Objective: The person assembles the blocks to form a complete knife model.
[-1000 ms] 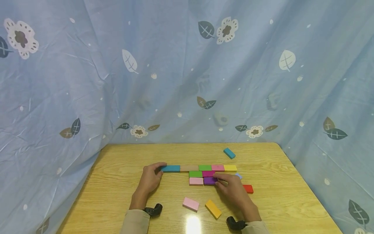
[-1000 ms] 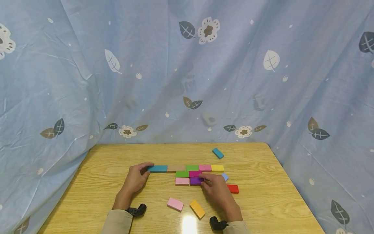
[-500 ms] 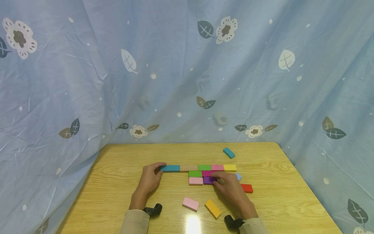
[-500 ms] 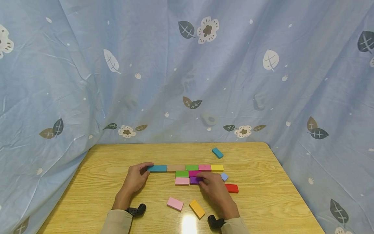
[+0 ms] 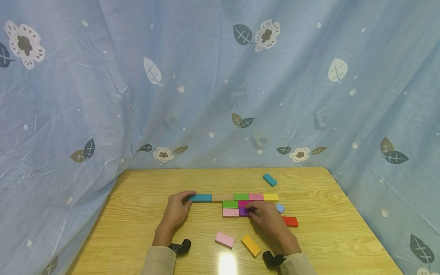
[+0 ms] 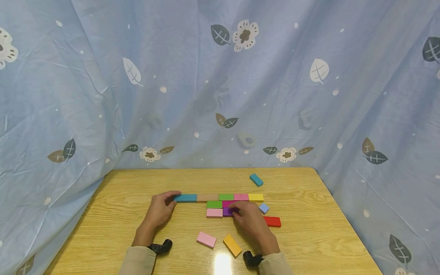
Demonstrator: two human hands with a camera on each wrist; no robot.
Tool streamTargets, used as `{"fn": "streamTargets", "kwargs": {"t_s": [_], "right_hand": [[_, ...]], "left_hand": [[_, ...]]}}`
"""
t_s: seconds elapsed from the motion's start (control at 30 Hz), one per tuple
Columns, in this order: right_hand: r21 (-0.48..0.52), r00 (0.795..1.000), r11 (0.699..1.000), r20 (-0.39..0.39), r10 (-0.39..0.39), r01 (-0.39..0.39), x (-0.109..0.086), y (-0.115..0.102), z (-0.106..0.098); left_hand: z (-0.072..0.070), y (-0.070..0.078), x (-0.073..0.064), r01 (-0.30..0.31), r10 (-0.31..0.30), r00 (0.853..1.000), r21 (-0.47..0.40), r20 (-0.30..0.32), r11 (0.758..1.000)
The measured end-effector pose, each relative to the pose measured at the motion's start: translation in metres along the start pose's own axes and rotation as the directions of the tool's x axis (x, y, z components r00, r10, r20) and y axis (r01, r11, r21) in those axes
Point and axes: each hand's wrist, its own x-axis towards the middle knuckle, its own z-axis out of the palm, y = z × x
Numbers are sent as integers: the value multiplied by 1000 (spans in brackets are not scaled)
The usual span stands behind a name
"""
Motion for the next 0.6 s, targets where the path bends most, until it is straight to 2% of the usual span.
{"fn": "streamTargets", "kwargs": {"t_s": [0.4, 0.6], "right_hand": [[73, 999, 997, 49, -10, 6, 8, -9, 8], [76, 998, 995, 31, -60, 57, 14, -14, 13]], "left_hand": [[0, -1, 0, -4, 4, 1000, 10, -9, 1000], [1, -1, 0, 2, -2, 1000, 9, -4, 1000]]}}
